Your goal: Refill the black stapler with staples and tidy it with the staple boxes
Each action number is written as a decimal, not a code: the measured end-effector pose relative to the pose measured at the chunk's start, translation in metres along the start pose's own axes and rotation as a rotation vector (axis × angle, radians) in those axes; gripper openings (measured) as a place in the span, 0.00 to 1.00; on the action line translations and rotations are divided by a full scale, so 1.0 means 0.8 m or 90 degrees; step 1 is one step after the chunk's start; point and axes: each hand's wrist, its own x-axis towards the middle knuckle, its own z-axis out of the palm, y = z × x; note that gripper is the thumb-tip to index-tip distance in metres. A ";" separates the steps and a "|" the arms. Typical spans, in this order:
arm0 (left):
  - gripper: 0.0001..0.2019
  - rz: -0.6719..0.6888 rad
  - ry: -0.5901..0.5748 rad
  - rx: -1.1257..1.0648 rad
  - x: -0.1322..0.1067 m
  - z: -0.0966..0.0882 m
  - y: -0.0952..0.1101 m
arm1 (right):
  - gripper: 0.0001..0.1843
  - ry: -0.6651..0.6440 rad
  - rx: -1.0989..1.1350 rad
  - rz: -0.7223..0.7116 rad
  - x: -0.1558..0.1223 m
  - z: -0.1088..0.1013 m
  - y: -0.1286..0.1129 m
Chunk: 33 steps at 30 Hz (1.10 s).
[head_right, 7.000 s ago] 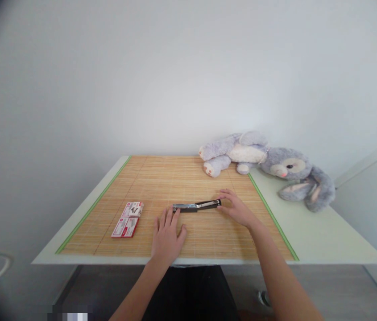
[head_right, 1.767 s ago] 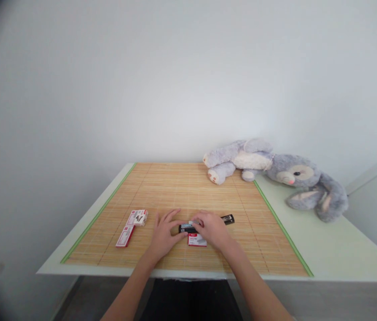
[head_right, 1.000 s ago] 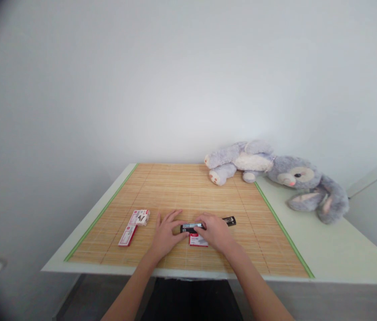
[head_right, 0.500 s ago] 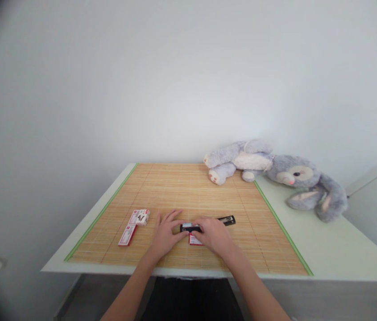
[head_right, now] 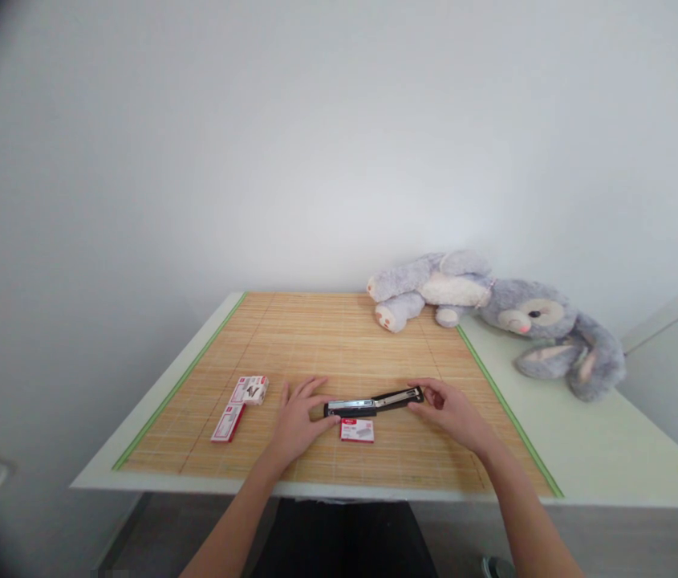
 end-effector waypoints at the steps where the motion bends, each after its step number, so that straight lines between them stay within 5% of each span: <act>1: 0.16 0.000 0.000 0.000 0.000 0.000 0.000 | 0.30 -0.018 0.002 0.002 0.002 -0.002 0.002; 7: 0.16 0.002 0.003 0.002 0.001 0.002 -0.002 | 0.25 -0.072 -0.007 -0.003 0.012 -0.017 0.001; 12: 0.16 0.006 0.010 -0.002 0.000 0.002 -0.002 | 0.22 -0.063 0.008 -0.084 0.025 -0.012 -0.047; 21: 0.17 0.002 0.000 -0.009 0.000 0.001 -0.001 | 0.14 -0.114 0.016 -0.202 0.057 0.042 -0.114; 33: 0.17 0.007 -0.008 -0.008 0.000 -0.001 0.001 | 0.06 -0.116 -0.107 -0.250 0.071 0.118 -0.126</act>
